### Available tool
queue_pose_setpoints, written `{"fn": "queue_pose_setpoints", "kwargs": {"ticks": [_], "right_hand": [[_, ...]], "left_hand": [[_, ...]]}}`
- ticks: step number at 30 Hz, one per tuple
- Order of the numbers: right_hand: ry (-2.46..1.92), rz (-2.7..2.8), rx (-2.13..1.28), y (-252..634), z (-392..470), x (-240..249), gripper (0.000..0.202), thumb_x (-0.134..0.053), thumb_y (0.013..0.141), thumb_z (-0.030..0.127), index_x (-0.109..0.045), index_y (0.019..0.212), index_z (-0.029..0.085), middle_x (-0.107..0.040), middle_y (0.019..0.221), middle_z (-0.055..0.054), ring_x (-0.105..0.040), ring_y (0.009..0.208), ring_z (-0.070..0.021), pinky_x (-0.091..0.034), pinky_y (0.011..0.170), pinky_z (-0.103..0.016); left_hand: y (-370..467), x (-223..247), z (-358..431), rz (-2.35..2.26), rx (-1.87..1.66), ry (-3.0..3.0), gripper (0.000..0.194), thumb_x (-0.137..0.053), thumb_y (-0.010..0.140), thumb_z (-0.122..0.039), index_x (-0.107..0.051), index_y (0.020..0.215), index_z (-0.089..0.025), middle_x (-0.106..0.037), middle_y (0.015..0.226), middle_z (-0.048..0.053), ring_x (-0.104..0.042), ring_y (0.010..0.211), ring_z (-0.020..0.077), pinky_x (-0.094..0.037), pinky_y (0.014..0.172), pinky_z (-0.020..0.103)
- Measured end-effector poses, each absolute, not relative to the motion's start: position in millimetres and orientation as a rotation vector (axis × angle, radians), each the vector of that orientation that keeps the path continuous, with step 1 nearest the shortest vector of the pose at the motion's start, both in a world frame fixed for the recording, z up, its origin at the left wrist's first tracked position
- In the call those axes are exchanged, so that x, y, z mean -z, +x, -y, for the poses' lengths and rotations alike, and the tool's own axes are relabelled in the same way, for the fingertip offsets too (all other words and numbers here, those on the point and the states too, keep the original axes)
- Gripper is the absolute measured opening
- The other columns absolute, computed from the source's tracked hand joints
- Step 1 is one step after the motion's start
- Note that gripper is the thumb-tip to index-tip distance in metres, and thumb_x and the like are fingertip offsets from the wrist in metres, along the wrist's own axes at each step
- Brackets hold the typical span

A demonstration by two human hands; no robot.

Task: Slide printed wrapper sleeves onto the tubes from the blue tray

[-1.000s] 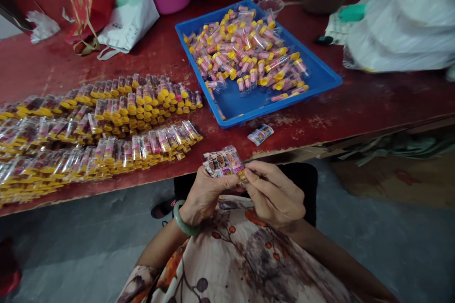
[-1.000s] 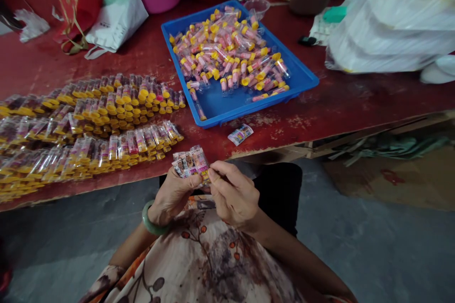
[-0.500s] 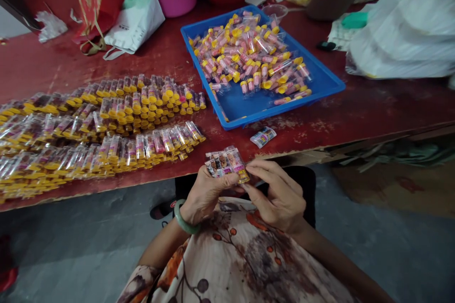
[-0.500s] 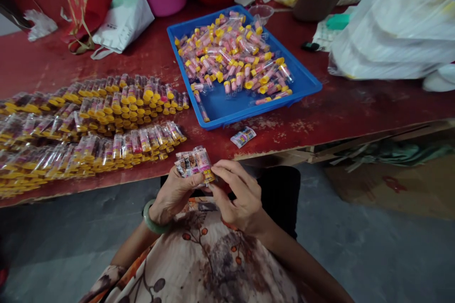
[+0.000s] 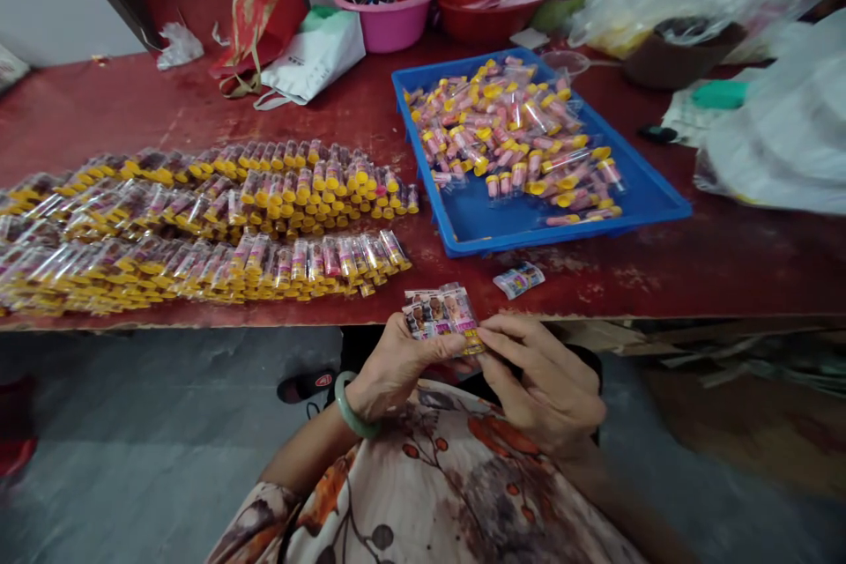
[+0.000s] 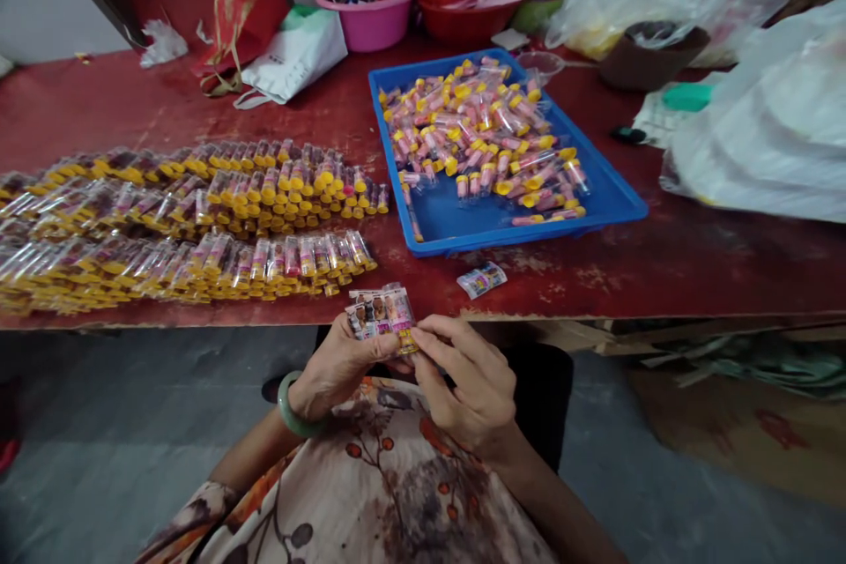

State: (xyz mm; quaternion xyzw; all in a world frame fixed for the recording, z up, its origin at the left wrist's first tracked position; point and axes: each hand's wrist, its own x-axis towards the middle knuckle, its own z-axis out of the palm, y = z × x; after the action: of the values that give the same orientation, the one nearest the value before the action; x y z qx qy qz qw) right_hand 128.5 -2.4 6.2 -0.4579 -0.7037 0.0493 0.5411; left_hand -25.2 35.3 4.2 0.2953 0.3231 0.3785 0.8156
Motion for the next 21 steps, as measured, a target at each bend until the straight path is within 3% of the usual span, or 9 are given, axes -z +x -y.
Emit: {"fn": "queue_pose_setpoints", "kwargs": {"ticks": [16,21], "right_hand": [[-1.089,1.735,0.104,123.5,13.1,9.3,0.038,-0.065,0.078,0.002,-0.068,0.11,0.023,-0.069,0.102,-0.007,-0.069,0.084,-0.0197,-0.056,0.072,-0.031],[-1.079,1.874,-0.411,131.7,-2.1,-5.6,0.033,-0.062,0.082,0.013,-0.064,0.113,0.024,-0.068,0.106,-0.007,-0.068,0.085,-0.0187,-0.056,0.076,-0.03]], "left_hand": [[-30.9,-9.5,-22.1,-0.691,-0.872,0.6,0.028,-0.083,0.067,-0.026,-0.071,0.089,-0.012,-0.069,0.081,0.004,-0.064,0.065,0.0132,-0.057,0.064,0.027],[-48.2,-13.4,-21.8,-0.787,-0.91,0.653,0.034,-0.085,0.063,-0.032,-0.071,0.083,-0.009,-0.068,0.072,0.005,-0.063,0.058,0.0128,-0.055,0.06,0.026]]}}
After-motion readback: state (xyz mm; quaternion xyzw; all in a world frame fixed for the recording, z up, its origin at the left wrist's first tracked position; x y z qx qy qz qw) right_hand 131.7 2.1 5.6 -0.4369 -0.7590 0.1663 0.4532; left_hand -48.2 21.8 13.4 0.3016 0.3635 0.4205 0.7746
